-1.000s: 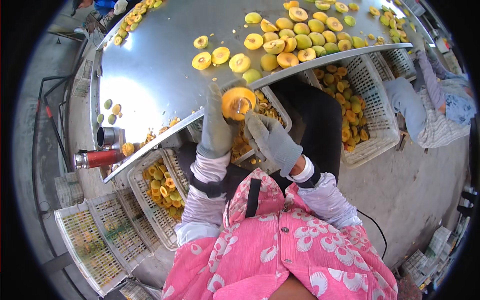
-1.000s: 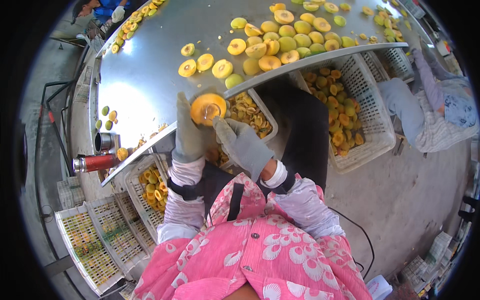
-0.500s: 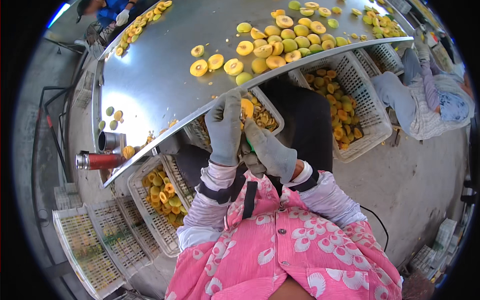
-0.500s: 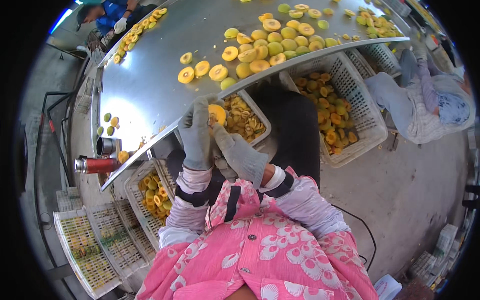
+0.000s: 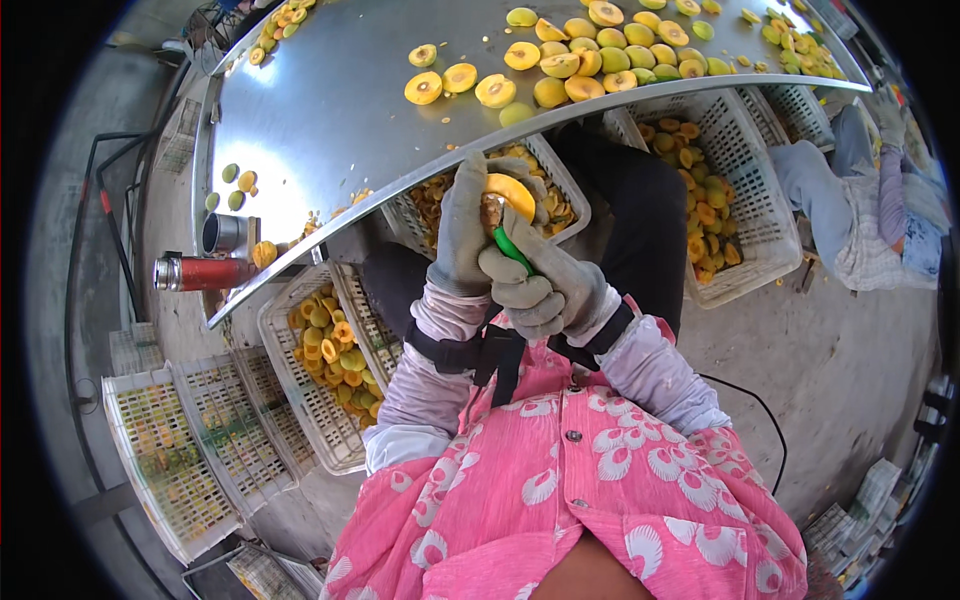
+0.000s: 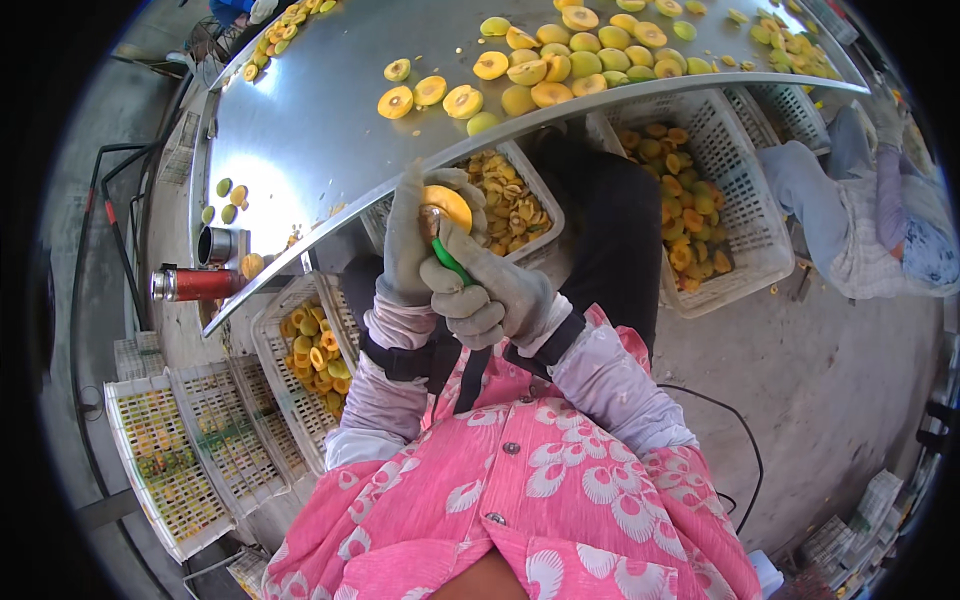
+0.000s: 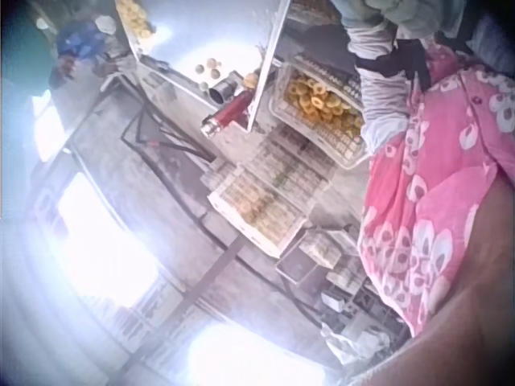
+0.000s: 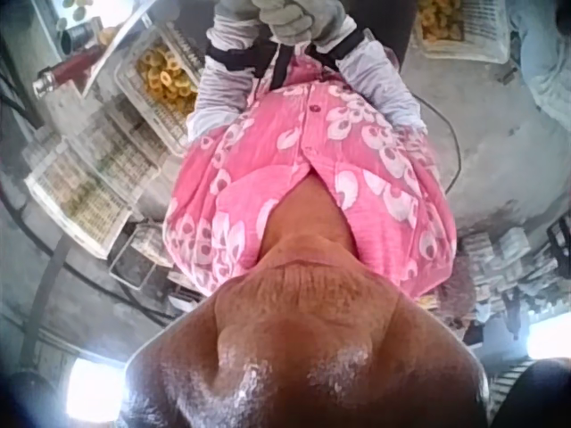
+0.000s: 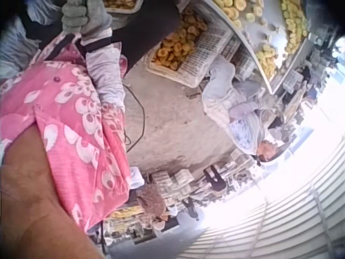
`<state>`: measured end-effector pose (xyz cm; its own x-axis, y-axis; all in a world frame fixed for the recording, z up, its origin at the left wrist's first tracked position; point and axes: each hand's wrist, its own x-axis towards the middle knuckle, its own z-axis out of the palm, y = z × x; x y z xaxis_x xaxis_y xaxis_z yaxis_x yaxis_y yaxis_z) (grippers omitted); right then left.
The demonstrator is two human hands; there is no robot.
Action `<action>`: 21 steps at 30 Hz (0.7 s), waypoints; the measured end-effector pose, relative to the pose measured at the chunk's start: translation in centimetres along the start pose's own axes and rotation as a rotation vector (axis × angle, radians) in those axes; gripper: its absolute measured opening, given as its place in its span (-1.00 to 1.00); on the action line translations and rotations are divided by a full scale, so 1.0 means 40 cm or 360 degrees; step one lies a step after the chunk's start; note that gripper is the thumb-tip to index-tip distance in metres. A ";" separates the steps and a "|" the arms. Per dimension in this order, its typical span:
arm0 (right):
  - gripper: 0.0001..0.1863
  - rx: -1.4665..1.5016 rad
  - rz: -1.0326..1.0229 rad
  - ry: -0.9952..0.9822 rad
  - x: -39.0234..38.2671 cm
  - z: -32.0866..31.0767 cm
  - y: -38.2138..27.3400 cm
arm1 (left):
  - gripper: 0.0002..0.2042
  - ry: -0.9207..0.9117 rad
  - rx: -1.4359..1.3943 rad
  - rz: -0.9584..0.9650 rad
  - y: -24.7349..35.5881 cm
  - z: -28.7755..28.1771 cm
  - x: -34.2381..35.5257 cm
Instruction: Pit and peel halves of fruit using a specialized handheld pitting tool at a sorting table.
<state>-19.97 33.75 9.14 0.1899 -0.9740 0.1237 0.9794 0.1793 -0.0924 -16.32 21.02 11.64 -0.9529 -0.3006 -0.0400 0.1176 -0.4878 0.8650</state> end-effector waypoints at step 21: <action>-0.50 -0.2725 -0.0131 0.1772 0.056 -0.225 -0.166 | -0.40 0.1215 0.2676 0.0397 0.057 -0.483 0.430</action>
<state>-26.66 29.11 1.14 -0.6078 -0.7370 -0.2955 -0.1955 0.4996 -0.8439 -27.03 -1.09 3.24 -0.5875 -0.7176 0.3741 -0.6017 0.6964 0.3910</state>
